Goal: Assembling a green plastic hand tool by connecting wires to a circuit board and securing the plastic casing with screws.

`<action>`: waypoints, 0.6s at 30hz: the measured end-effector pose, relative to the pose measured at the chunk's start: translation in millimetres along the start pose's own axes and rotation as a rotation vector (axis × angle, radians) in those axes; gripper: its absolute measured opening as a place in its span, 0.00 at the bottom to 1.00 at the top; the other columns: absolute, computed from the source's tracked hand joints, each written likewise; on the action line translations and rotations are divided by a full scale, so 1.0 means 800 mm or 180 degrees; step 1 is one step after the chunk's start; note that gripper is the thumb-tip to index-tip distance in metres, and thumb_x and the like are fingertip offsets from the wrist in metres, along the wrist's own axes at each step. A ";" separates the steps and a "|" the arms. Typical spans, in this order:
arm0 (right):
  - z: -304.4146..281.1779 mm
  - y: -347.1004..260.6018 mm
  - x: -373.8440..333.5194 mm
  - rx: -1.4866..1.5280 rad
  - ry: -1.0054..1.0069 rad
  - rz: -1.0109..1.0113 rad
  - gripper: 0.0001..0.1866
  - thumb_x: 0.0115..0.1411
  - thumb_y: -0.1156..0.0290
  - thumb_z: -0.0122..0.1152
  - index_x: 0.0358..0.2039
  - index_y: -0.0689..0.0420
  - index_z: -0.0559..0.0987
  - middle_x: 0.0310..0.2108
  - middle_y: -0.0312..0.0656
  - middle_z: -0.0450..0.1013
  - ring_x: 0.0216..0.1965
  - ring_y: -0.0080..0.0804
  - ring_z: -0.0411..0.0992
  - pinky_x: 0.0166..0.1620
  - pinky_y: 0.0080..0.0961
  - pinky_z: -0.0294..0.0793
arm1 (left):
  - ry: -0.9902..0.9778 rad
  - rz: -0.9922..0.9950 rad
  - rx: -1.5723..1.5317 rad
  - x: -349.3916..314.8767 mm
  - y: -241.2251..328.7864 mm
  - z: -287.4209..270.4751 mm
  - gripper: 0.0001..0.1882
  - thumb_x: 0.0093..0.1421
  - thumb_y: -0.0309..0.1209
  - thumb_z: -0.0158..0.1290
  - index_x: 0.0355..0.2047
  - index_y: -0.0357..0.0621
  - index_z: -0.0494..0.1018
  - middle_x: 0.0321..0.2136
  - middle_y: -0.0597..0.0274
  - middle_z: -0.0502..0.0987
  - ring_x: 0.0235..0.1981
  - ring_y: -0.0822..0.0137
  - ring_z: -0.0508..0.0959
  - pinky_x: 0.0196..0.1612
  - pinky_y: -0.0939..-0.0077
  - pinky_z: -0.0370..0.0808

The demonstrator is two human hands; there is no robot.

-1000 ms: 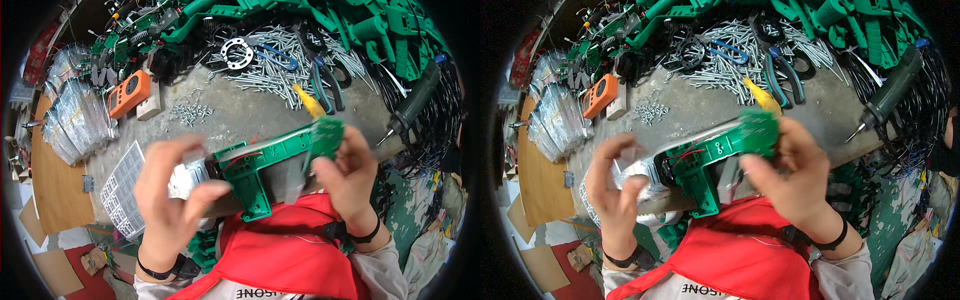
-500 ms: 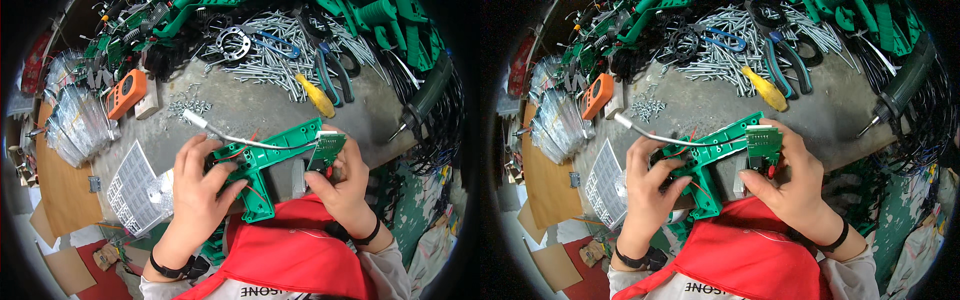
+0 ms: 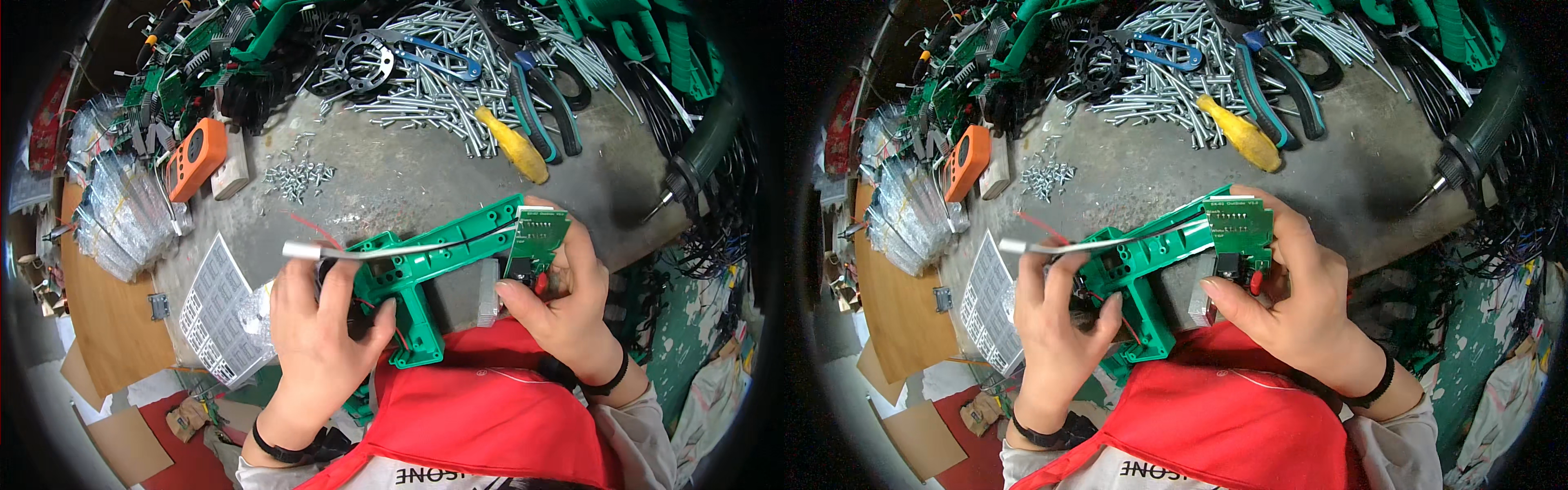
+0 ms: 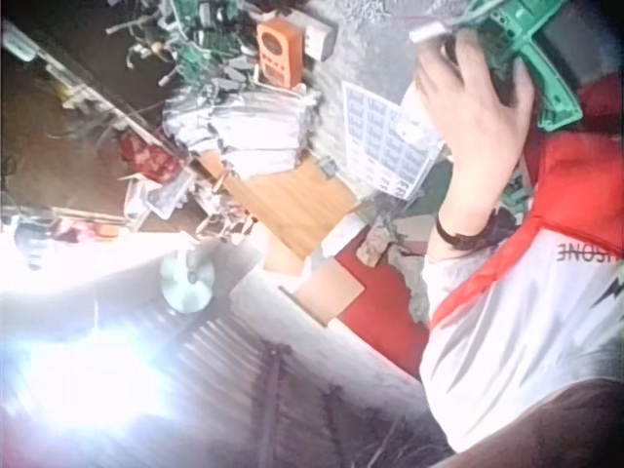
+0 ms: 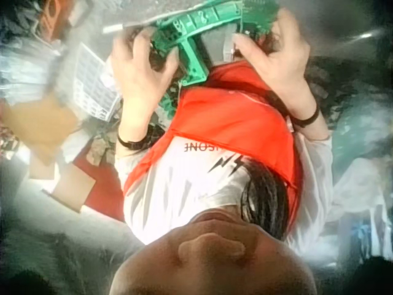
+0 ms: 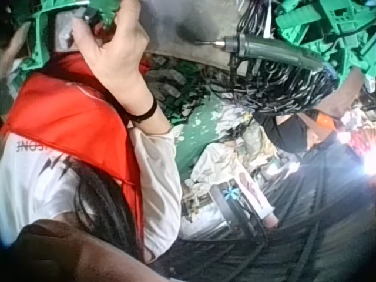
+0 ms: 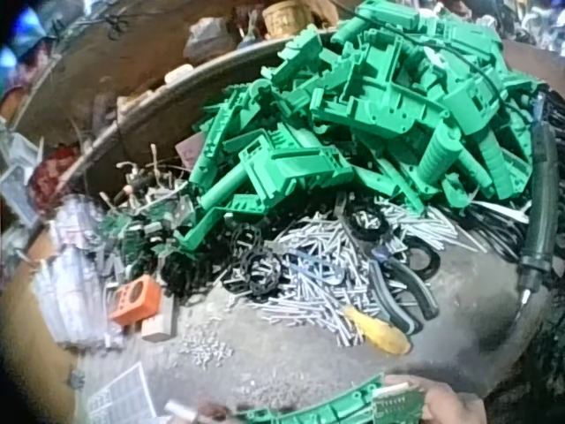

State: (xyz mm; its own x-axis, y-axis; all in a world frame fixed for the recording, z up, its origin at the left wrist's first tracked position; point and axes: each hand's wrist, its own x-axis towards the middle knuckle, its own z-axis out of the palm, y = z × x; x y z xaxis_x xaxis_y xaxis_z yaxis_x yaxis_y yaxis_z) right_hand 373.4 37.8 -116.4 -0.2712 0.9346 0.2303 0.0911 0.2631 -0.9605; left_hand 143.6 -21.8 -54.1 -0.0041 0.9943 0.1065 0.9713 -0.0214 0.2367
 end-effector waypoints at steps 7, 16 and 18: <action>-0.001 0.004 0.005 -0.0020 -0.0035 -0.0051 0.35 0.55 0.71 0.70 0.60 0.66 0.65 0.37 0.41 0.79 0.29 0.18 0.75 0.31 0.14 0.72 | 0.0218 -0.0061 -0.0291 0.007 -0.013 0.012 0.28 0.40 0.27 0.62 0.45 0.37 0.69 0.39 0.48 0.70 0.43 0.47 0.73 0.47 0.59 0.70; -0.011 -0.018 0.013 0.0039 -0.0286 0.0157 0.37 0.54 0.73 0.69 0.62 0.64 0.64 0.34 0.42 0.78 0.24 0.18 0.72 0.27 0.18 0.70 | 0.1285 0.0259 -0.0441 0.003 -0.020 -0.038 0.27 0.56 0.36 0.57 0.53 0.34 0.70 0.51 0.49 0.71 0.54 0.53 0.70 0.57 0.59 0.66; -0.009 -0.021 0.015 -0.0060 -0.0212 -0.0265 0.37 0.54 0.74 0.69 0.62 0.64 0.64 0.32 0.41 0.77 0.24 0.18 0.72 0.26 0.18 0.70 | 0.1109 0.0849 0.0078 0.018 0.011 -0.072 0.25 0.52 0.34 0.62 0.48 0.35 0.74 0.44 0.46 0.74 0.47 0.47 0.74 0.52 0.56 0.69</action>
State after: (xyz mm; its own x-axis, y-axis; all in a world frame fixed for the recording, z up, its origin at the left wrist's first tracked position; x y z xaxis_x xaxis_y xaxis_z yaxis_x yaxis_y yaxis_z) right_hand 375.7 46.8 -96.4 -0.3417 0.8915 0.2976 0.0834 0.3441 -0.9352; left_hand 138.7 -13.9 5.5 0.1719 0.8596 0.4812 0.9546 -0.2660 0.1341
